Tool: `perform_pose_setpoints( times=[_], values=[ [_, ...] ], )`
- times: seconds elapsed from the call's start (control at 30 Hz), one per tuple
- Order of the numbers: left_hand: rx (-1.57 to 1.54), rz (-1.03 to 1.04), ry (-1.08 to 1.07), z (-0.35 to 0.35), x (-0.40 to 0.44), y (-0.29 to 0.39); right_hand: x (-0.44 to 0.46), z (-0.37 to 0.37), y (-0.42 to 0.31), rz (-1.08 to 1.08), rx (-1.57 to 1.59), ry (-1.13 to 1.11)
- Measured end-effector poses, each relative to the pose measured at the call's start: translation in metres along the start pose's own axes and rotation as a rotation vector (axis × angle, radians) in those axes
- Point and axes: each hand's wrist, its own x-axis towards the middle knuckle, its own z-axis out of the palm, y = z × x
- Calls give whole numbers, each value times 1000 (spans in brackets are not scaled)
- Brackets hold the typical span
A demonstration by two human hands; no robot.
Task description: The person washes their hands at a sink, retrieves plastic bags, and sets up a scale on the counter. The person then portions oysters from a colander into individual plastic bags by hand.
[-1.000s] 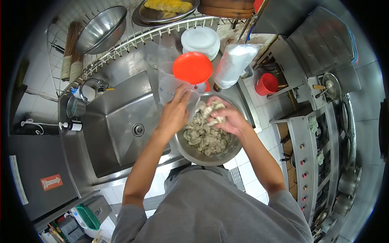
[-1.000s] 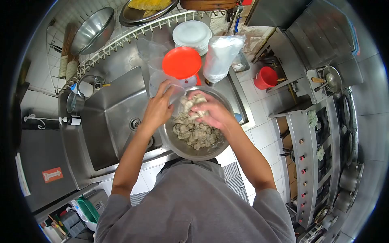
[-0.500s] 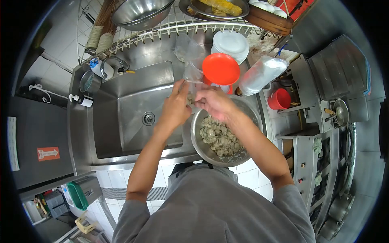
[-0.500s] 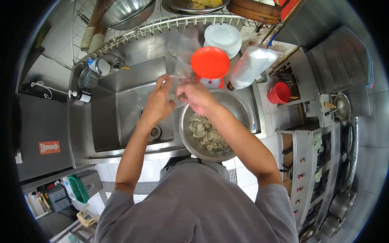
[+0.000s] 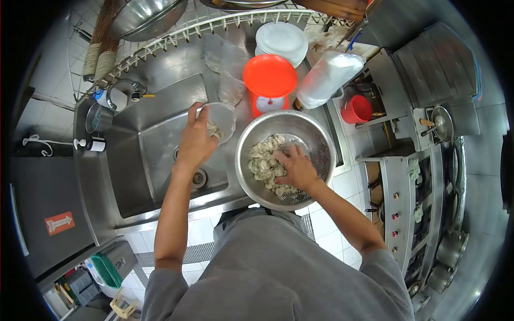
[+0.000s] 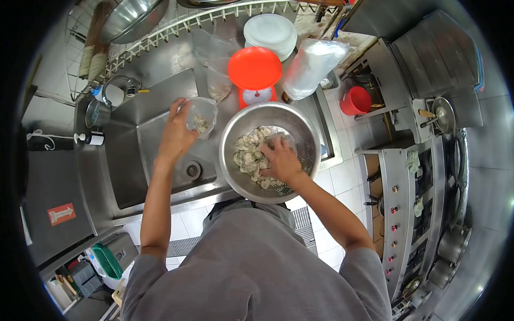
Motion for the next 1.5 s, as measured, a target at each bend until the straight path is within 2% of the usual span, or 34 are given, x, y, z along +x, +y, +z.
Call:
perform_pose_setpoints(
  times=[0.03,0.07,0.13,0.2,0.27,0.3,0.37,0.4,0.47,0.5,0.57,0.7,0.77,0.8,0.93,1.0,1.13,1.2,1.23,1.3,1.4,1.5],
  values=[
    [1,1,-6,3,0,-1,3,6,-5,-12,45,-171],
    [21,16,16,6,0,-2,4,10,-10,9,67,-189],
    [40,33,44,6,1,5,6,17,-2,22,190,-161],
    [13,-54,46,7,-6,15,7,13,9,19,305,-141],
    [-10,-41,82,22,-8,5,5,-7,21,16,661,-26],
    [-33,-15,112,30,-8,0,5,-20,21,4,660,-32],
    [-48,5,114,44,-7,-3,5,-43,21,443,1129,-258],
    [-67,33,105,46,-6,1,6,-41,25,440,1127,-258],
    [-96,42,76,50,-7,9,7,-32,36,603,1630,-276],
    [-122,50,43,50,-9,13,7,-35,35,603,1629,-276],
    [-121,47,14,49,-10,20,7,-43,34,741,1822,-248],
    [-185,18,-22,50,-15,27,19,-53,16,743,2008,-258],
    [-227,-17,-58,48,-15,30,35,-64,-7,635,2128,-220],
    [-271,-52,-95,46,-16,31,45,-67,-13,519,2179,-303],
    [-270,9,-54,43,-19,28,95,-71,-70,553,2105,-220],
    [-181,110,81,43,-18,22,113,-62,-81,503,1994,-191],
    [-225,49,92,30,-19,13,126,-56,-99,552,1896,-130],
    [-223,33,75,25,-18,10,129,-55,-101,471,1789,-87],
    [-222,32,76,23,-16,8,129,-56,-100,469,1789,-89],
    [-289,-32,41,18,-12,3,126,-62,-95,329,1844,-139],
    [-284,-64,8,-6,-10,13,99,-103,-95,221,1888,-108],
    [-349,80,37,-31,-1,22,65,-117,-66,159,1782,21]
  ],
)
